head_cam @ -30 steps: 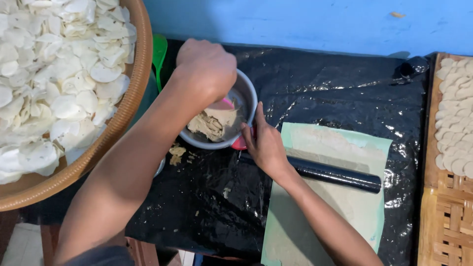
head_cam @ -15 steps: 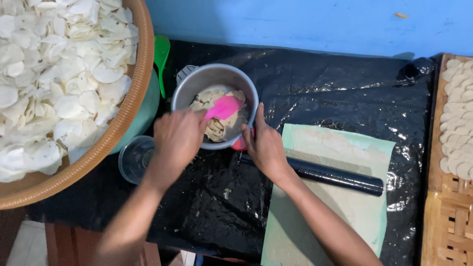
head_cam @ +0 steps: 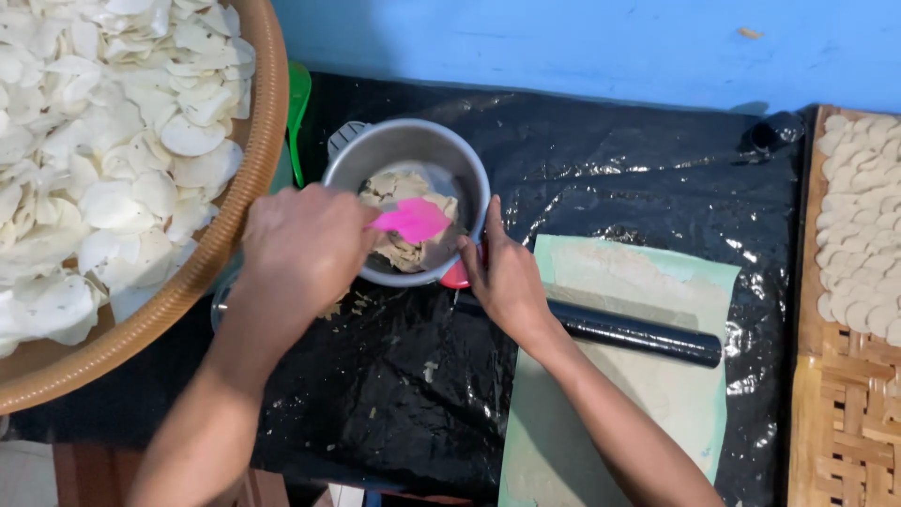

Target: Flattening and cutting dough into small circles to prepare for deep frying as crackers.

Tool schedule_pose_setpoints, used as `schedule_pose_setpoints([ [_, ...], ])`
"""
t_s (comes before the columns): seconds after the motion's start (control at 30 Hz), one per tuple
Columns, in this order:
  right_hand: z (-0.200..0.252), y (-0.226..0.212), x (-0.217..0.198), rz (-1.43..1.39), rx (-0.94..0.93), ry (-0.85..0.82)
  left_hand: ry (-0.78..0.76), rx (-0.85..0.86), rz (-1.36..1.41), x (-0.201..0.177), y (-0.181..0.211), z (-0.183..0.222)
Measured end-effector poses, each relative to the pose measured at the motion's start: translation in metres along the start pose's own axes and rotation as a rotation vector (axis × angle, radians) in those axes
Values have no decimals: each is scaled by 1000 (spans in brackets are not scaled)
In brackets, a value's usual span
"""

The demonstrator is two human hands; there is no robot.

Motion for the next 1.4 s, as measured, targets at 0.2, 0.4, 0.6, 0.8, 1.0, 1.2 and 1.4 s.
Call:
schedule_pose_setpoints([
  [0.2, -2, 4, 2, 13, 5, -3, -118, 110, -220, 15, 23, -54],
  [0.4, -2, -1, 1, 18, -55, 26, -60, 183, -230, 23, 32, -93],
  [0.6, 1, -1, -1, -13, -58, 21, 14, 10, -66, 39, 9, -40],
  [0.8, -1, 3, 3, 18, -32, 16, 277, -142, 205, 88, 0, 29],
  [1.0, -1, 0, -6, -24, 14, -2, 483, -181, 314, 85, -3, 51],
  [1.2, 26, -5, -34, -30, -187, 110, 649, -258, 552, 95, -6, 72],
  [1.4, 57, 15, -46, 356, -329, 6, 641, -393, 714, 117, -1, 90],
])
Point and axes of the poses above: each hand's wrist, its own z-axis away from the middle knuckle, its own x-axis out of the palm, y = z × x, the point moved 9 cm from there along -z, towards the middle knuckle, and after that the axes turned 13 degrees about x, right-handed, at the moved point
